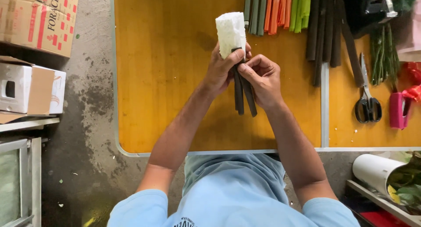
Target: The person folds a sheet of green wrapping paper into a narrow strip and secures it with tape. They then trim a block of white floral foam with scissors and wrap the foam with the prepared paper strip.
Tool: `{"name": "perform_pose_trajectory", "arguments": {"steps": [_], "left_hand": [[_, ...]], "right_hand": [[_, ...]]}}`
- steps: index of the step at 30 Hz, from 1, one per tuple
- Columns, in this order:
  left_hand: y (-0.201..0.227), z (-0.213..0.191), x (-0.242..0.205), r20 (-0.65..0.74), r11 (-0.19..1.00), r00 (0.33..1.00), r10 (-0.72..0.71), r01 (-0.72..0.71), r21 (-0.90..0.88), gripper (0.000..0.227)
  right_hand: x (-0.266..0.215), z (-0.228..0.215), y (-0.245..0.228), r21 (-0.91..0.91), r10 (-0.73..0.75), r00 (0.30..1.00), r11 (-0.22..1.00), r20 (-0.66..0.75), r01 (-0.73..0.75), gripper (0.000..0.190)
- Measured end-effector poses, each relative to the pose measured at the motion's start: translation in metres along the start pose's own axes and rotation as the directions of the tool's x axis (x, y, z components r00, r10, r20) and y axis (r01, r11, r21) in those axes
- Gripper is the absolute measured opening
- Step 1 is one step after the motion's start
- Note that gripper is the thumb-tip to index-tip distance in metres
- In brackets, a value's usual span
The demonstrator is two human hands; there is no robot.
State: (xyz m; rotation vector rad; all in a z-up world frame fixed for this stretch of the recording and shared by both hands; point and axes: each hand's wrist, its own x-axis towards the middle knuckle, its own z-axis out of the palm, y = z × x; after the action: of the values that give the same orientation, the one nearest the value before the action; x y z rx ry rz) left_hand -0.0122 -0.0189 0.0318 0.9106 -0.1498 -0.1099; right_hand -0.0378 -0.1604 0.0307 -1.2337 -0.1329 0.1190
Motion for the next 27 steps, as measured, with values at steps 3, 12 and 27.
{"name": "perform_pose_trajectory", "arguments": {"steps": [3,12,27], "left_hand": [[-0.013,-0.007,0.003,0.025,0.999,0.999,0.035,-0.035,0.016,0.021],[-0.028,-0.015,0.01,-0.038,0.996,0.997,0.073,-0.075,-0.058,0.026],[0.026,-0.01,0.004,-0.135,0.996,0.987,-0.088,0.088,-0.005,0.026]], "right_hand": [[0.001,-0.002,0.006,0.021,0.006,1.0,1.0,0.003,-0.006,0.019],[0.005,-0.007,0.018,0.011,-0.075,0.994,0.997,-0.074,0.076,0.017],[0.001,-0.002,0.009,-0.07,0.049,0.989,0.997,0.142,-0.04,0.02]]}}
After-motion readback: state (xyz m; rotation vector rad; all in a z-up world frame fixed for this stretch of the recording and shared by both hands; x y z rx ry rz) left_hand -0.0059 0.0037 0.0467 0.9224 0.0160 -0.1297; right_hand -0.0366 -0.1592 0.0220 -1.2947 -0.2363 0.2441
